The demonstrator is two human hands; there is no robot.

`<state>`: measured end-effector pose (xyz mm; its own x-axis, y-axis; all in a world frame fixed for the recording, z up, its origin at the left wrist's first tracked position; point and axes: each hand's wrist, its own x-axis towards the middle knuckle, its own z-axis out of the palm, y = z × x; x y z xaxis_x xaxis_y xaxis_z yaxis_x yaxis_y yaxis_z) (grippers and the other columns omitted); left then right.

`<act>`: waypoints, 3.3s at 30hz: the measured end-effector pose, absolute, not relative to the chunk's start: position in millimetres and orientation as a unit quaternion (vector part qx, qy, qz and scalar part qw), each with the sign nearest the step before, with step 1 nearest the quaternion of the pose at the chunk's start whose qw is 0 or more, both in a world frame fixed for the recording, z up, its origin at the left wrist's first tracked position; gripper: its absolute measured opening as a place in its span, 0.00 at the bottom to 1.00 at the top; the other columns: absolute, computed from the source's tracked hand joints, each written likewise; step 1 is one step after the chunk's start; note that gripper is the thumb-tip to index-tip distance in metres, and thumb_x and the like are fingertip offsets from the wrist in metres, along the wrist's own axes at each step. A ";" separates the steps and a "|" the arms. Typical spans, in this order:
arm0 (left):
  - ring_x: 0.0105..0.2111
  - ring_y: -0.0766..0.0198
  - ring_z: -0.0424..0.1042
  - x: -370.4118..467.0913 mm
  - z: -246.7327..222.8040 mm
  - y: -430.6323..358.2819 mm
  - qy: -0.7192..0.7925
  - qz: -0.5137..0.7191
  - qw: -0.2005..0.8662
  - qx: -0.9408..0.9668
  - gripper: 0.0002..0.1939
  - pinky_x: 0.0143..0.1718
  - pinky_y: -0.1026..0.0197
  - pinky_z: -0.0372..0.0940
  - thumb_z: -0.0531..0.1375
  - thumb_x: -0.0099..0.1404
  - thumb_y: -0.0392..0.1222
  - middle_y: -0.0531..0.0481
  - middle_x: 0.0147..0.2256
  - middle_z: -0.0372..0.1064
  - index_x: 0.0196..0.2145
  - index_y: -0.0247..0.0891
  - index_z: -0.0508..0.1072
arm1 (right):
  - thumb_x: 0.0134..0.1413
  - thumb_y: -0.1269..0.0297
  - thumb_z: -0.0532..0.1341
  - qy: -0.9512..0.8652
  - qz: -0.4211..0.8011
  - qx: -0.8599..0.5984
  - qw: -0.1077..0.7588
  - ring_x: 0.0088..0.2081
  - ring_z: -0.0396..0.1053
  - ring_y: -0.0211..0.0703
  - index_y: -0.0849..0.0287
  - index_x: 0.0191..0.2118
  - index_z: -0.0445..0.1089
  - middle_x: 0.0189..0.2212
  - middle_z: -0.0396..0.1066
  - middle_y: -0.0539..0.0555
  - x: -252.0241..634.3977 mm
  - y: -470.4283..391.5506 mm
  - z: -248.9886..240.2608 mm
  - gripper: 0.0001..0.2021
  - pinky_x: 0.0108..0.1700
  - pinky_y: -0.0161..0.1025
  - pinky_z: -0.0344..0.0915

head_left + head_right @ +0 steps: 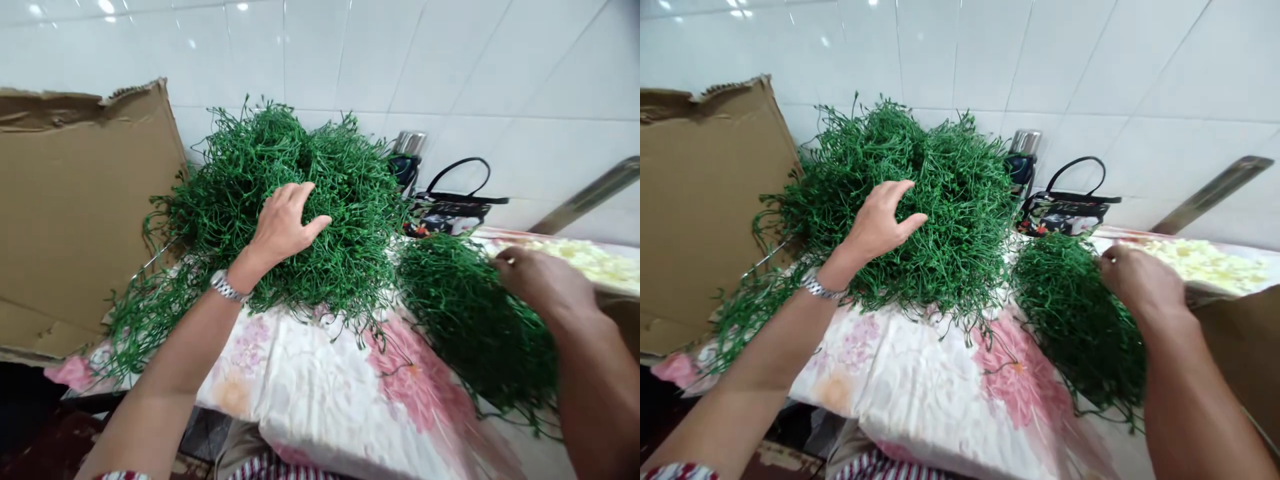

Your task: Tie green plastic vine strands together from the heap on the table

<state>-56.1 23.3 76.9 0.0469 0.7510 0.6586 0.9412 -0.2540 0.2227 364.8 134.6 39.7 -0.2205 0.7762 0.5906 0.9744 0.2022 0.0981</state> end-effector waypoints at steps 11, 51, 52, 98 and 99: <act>0.36 0.59 0.67 -11.8 42.3 33.9 -0.572 -0.247 0.109 -0.774 0.13 0.38 0.57 0.61 0.50 0.56 0.28 0.44 0.39 0.63 0.39 0.36 0.65 | 0.52 0.54 0.55 -0.743 -0.395 -0.500 0.206 0.15 0.58 0.43 0.52 0.43 0.71 0.27 0.72 0.58 338.8 82.3 40.4 0.16 0.18 0.38 0.45; 0.63 0.48 0.43 -47.4 -91.6 -141.1 -0.465 -0.150 0.107 -0.866 0.18 0.61 0.34 0.34 0.58 0.60 0.43 0.48 0.60 0.55 0.49 0.47 0.68 | 0.57 0.68 0.52 -0.949 0.027 -0.305 0.074 0.33 0.64 0.43 0.62 0.28 0.67 0.28 0.69 0.56 224.9 -26.3 -58.4 0.10 0.43 0.41 0.55; 0.63 0.48 0.44 -53.4 -91.2 -134.4 -0.483 -0.147 0.104 -0.857 0.15 0.61 0.35 0.35 0.58 0.60 0.44 0.48 0.60 0.54 0.47 0.47 0.70 | 0.58 0.69 0.50 -0.948 0.049 -0.304 0.083 0.32 0.64 0.42 0.62 0.27 0.67 0.27 0.69 0.56 224.3 -29.0 -60.9 0.12 0.42 0.40 0.56; 0.62 0.52 0.46 -59.7 -53.5 -82.4 -0.458 -0.070 -0.003 -0.886 0.16 0.60 0.36 0.34 0.48 0.66 0.38 0.53 0.53 0.65 0.48 0.42 0.69 | 0.49 0.67 0.59 -0.511 0.196 -0.396 0.738 0.18 0.59 0.36 0.56 0.23 0.69 0.14 0.59 0.47 277.1 -89.9 2.4 0.06 0.24 0.38 0.61; 0.62 0.53 0.47 -60.9 -51.5 -85.4 -0.457 -0.084 -0.011 -0.885 0.15 0.60 0.36 0.34 0.49 0.66 0.38 0.54 0.52 0.67 0.46 0.42 0.70 | 0.49 0.68 0.60 -0.513 0.207 -0.401 0.730 0.18 0.61 0.36 0.57 0.25 0.69 0.15 0.61 0.47 275.4 -90.8 -3.3 0.05 0.25 0.39 0.63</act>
